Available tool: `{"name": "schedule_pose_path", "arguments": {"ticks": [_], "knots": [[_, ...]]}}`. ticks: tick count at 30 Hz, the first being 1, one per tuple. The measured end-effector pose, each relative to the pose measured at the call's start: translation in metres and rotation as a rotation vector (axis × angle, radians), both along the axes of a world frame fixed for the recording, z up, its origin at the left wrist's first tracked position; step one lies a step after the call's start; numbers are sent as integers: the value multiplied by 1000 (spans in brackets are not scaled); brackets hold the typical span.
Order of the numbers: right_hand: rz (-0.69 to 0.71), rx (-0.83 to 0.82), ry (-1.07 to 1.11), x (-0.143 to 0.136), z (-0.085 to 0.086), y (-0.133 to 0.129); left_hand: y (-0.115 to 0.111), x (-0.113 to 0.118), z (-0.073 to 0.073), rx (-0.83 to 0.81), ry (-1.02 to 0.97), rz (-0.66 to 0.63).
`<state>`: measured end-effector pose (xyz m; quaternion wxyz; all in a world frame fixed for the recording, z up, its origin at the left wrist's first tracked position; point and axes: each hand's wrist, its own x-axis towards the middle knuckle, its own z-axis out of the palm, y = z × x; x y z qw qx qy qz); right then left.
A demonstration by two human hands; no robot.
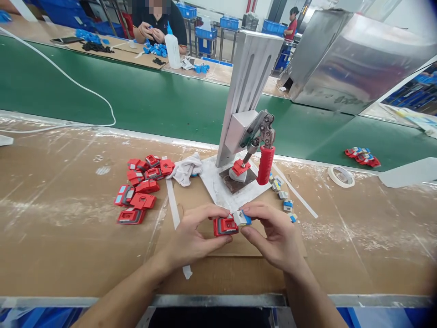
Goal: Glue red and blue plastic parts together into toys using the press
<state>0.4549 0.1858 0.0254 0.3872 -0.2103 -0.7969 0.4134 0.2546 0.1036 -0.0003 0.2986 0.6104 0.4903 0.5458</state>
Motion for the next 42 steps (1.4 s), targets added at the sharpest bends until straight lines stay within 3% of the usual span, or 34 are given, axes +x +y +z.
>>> {"name": "schedule_pose_path", "arguments": {"ticks": [9,13,17,20,23,26,30,33,37,39,42], "knots": [[84,249,-156,-1,8,0,1,-1,6,-19,31,-49],[103,282,-129,-1,8,0,-3,0,0,-47,-24,-21],[135,287,-143,1,11,-3,-8,2,-11,-62,-208,-59],[138,348,-237,-1,11,-7,-7,-2,-11,-122,-420,-119],[51,478,-257,-11,6,-11,-4,-3,-3,-198,-597,-225],[-97,613,-150,-22,-1,-13,-4,9,1,-234,-733,-295],[-217,725,-118,-24,-4,-12,-7,36,0,-295,-1016,-244],[-245,647,-135,-9,-1,-1,-1,33,8,-351,-1103,-128],[-426,284,-35,12,0,30,24,-4,26,-274,-960,107],[-373,51,10,11,-2,45,42,-19,31,-222,-634,152],[-140,-227,52,-1,0,59,71,-26,31,-202,-12,220]]}}
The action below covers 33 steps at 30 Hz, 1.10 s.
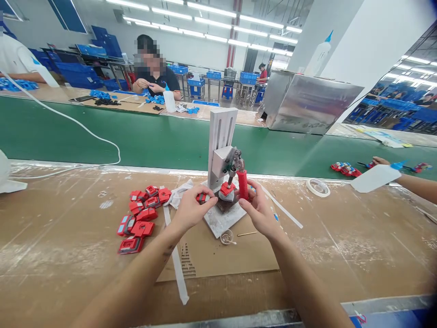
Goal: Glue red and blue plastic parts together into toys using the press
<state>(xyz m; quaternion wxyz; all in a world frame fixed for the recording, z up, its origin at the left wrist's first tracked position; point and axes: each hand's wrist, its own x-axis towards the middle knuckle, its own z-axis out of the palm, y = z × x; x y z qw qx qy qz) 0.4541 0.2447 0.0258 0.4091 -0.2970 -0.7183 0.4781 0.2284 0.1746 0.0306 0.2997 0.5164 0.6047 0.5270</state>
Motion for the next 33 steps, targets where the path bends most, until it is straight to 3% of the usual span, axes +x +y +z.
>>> {"name": "schedule_pose_path", "arguments": {"ticks": [4,9,11,13,16,18,20,22,25,27,29,31,33], "knots": [[98,-105,42,-12,10,2,32,8,0,-37,299,28],[-28,-81,14,-5,13,-14,46,23,2,-76,479,32],[-106,-101,72,3,23,-22,47,28,2,-85,510,44],[-145,-107,218,11,47,-27,48,31,0,-98,517,62],[-90,47,391,12,102,-22,48,33,-2,-107,496,73],[-89,255,311,2,136,-11,49,31,-3,-102,472,55],[-98,434,143,-13,153,3,49,28,-3,-103,445,23],[-77,544,33,-23,146,13,49,22,-1,-113,415,-22],[-133,581,96,-21,98,14,46,11,7,-133,365,-89],[-230,505,108,-12,57,7,41,4,17,-143,332,-123],[-215,410,-57,-4,21,-4,33,0,28,-168,287,-192],[-162,334,-191,-1,-2,-14,24,0,39,-194,234,-303],[-107,284,-189,-2,-10,-21,17,3,48,-210,193,-401]]}}
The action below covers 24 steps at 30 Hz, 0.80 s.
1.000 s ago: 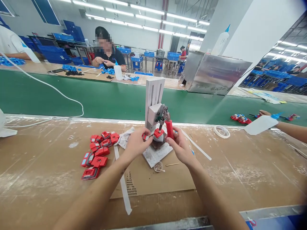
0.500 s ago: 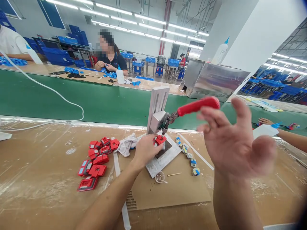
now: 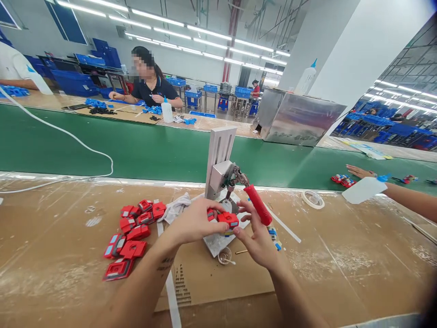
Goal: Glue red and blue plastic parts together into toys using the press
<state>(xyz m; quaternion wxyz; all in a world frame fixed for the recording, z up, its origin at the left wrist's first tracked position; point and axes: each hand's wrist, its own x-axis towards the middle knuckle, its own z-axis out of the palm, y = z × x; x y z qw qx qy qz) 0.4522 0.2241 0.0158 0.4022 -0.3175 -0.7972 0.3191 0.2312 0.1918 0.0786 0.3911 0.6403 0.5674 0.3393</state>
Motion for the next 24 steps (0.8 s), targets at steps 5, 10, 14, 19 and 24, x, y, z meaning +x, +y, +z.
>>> {"name": "schedule_pose_path", "arguments": {"ticks": [5,10,14,19,24], "knots": [[-193,207,105,-4,35,10,-5,4,8,-50,4,-10],[-301,429,193,-32,117,52,-4,1,6,-27,7,3],[-187,319,79,-54,158,74,-5,2,8,-5,-5,19],[-165,240,72,-25,109,43,-9,3,18,-23,-85,49],[200,-104,128,1,37,-10,-11,19,14,-23,-438,128]]}}
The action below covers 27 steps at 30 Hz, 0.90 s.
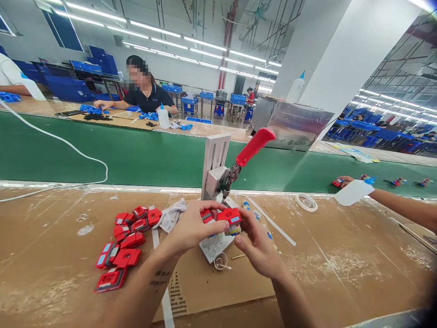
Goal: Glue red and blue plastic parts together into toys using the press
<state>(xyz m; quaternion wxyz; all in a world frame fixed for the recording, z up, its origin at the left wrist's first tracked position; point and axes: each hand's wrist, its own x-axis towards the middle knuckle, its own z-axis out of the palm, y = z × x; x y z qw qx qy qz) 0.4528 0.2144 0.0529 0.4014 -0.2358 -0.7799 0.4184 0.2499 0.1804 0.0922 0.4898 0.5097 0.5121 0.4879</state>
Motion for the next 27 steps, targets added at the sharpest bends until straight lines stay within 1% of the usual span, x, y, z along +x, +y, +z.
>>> {"name": "schedule_pose_path", "arguments": {"ticks": [1,3,5,7,9,12,15,17,19,22,24,26,27], "knots": [[-5,-43,54,0,-6,-6,0,5,-3,3,-49,-7],[-78,-71,149,-4,-8,-14,0,15,-8,7,-111,-14],[-114,-65,153,-5,-6,-15,1,21,-12,5,-137,-25],[-123,-41,108,-3,-6,-12,1,23,-14,3,-136,-50],[-154,24,41,4,-8,-8,2,21,-14,21,-107,-85],[-218,191,-109,14,-8,1,4,15,-14,38,-54,-88],[-213,344,-215,17,7,12,5,12,-13,39,-28,-62],[-156,403,-230,14,21,18,4,12,-12,73,-33,-45],[-91,418,-235,11,31,22,4,12,-10,110,-59,-36],[-38,430,-254,11,39,24,2,11,-6,151,-83,-86],[-4,477,-252,14,44,26,1,8,-5,173,-80,-130],[-18,552,-245,16,54,30,1,5,-6,170,-92,-144],[-56,593,-245,15,62,33,2,3,-6,159,-103,-134]]}}
